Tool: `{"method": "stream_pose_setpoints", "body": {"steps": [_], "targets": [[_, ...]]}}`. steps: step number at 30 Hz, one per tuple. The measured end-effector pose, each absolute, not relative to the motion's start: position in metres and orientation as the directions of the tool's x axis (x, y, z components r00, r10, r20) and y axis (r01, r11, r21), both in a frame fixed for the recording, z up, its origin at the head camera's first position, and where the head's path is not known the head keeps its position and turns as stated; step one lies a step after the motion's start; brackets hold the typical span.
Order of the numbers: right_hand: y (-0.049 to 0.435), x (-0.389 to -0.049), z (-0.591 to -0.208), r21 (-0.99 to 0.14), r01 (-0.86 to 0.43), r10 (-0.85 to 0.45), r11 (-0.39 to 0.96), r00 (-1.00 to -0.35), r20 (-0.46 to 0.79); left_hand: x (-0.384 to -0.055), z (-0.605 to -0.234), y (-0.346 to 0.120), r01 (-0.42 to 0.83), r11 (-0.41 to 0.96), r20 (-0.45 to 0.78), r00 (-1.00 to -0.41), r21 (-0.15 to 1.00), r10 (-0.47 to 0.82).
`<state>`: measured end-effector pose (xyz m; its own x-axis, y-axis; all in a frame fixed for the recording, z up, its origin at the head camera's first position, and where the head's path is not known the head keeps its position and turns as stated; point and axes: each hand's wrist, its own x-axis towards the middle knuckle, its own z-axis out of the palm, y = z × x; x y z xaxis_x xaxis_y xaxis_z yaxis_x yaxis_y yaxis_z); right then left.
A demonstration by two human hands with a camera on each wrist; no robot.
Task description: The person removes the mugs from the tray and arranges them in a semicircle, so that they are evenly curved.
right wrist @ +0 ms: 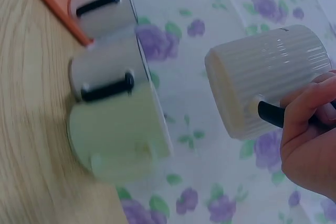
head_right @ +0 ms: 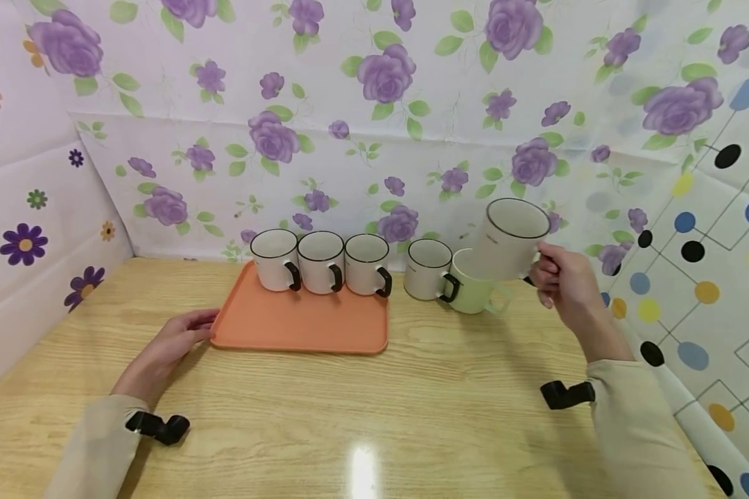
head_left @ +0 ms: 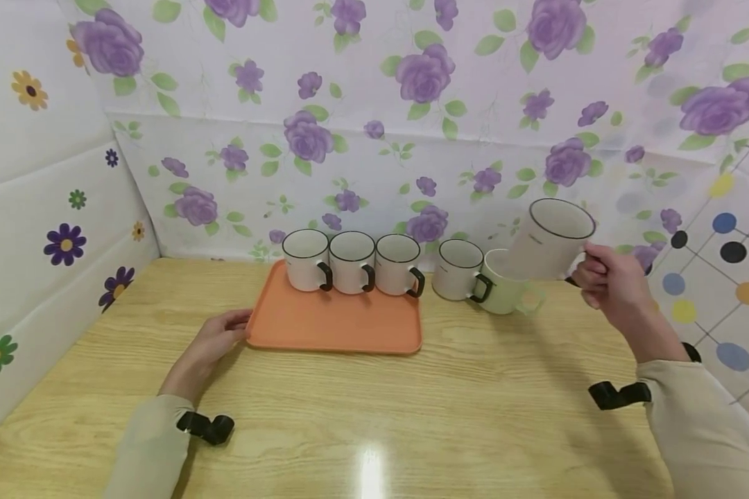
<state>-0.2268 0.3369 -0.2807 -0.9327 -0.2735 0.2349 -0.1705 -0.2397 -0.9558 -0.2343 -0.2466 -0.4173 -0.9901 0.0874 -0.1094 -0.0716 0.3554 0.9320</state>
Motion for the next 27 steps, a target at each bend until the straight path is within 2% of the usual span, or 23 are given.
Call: {"method": "stream_pose_setpoints", "body": {"steps": [13,19,27], "targets": [[0.396,-0.229,-0.319,-0.949,-0.151,-0.175,-0.276,-0.963,0.204,-0.234,-0.416,-0.247,-0.061,0.365,-0.101,-0.991,0.929,0.092],[0.402,-0.230,-0.346,-0.957,-0.130,-0.137,-0.259,-0.976,0.169,-0.235,-0.416,-0.245,-0.071,0.364,-0.109,-0.990,0.929,0.085],[0.401,-0.234,-0.374,-0.982,-0.091,-0.099,-0.165,-0.989,0.108,-0.235,-0.417,-0.246,-0.081,0.352,-0.119,-0.989,0.932,0.086]]}}
